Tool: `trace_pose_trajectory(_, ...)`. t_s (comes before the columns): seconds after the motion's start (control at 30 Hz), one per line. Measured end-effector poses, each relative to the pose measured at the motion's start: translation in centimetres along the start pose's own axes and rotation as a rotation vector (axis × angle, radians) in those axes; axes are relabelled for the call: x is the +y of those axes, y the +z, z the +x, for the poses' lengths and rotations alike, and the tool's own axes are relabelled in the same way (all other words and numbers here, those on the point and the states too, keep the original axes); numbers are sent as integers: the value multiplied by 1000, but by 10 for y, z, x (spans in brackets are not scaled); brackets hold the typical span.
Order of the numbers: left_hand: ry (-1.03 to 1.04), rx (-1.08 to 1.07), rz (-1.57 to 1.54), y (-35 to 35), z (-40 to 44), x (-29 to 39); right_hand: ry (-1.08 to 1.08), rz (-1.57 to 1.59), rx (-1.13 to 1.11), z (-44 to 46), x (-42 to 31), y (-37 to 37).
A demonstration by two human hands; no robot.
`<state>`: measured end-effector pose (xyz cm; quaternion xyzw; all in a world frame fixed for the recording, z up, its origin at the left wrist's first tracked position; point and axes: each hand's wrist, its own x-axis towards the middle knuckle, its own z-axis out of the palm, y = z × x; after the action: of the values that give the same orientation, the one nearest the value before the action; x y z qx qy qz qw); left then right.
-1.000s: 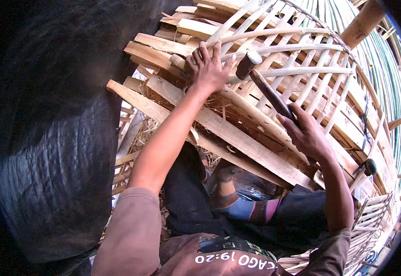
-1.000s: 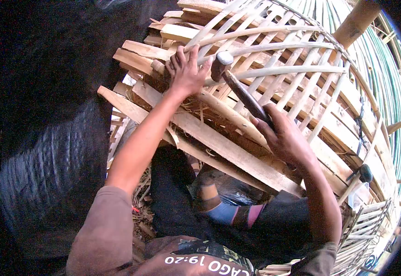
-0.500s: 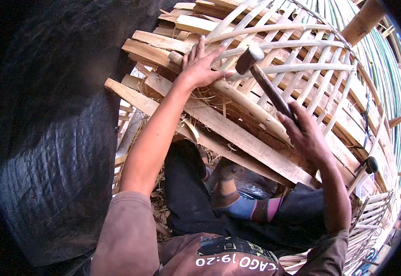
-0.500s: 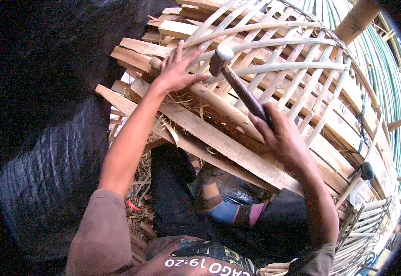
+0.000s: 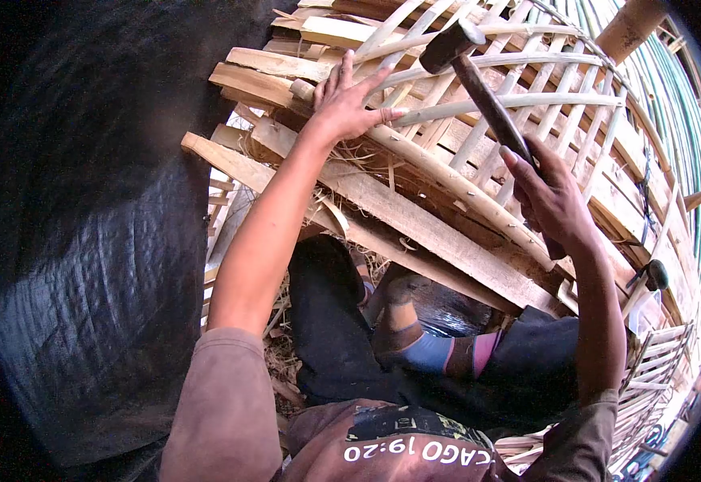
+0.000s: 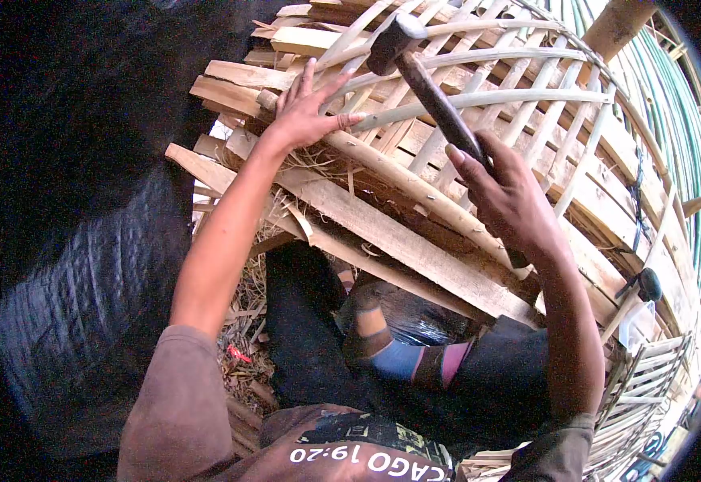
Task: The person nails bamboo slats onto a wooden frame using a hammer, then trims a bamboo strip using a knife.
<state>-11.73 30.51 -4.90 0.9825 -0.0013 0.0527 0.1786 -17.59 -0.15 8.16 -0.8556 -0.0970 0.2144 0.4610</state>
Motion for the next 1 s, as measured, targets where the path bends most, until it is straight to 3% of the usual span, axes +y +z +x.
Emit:
trace_pose_trajectory(0.1,3,6,6,0,-1,0,131,-99,-142,11,3,-13)
trace_pose_trajectory(0.2,13,30,-14,2,-1,-2,97,-96,-230,23,9,-22)
trace_pose_trajectory(0.33,23,51,10,5,-1,-3,111,43,-182,26,0,-27)
trace_pose_trajectory(0.4,25,40,14,4,-1,-4,204,-93,-256,27,5,-25)
trace_pose_trajectory(0.6,35,70,-7,7,0,-5,82,161,-168,27,-5,-33)
trace_pose_trajectory(0.73,57,80,24,5,-1,-4,232,-12,-271,25,10,-23)
trace_pose_trajectory(0.83,30,52,26,4,1,-4,134,114,-140,24,1,-30)
trace_pose_trajectory(0.87,21,42,12,3,0,-3,116,203,-198,29,6,-36)
trace_pose_trajectory(0.93,26,45,14,4,-1,-3,155,124,-138,24,5,-27)
trace_pose_trajectory(1.0,39,62,27,2,-2,-2,207,-164,-232,18,8,-17)
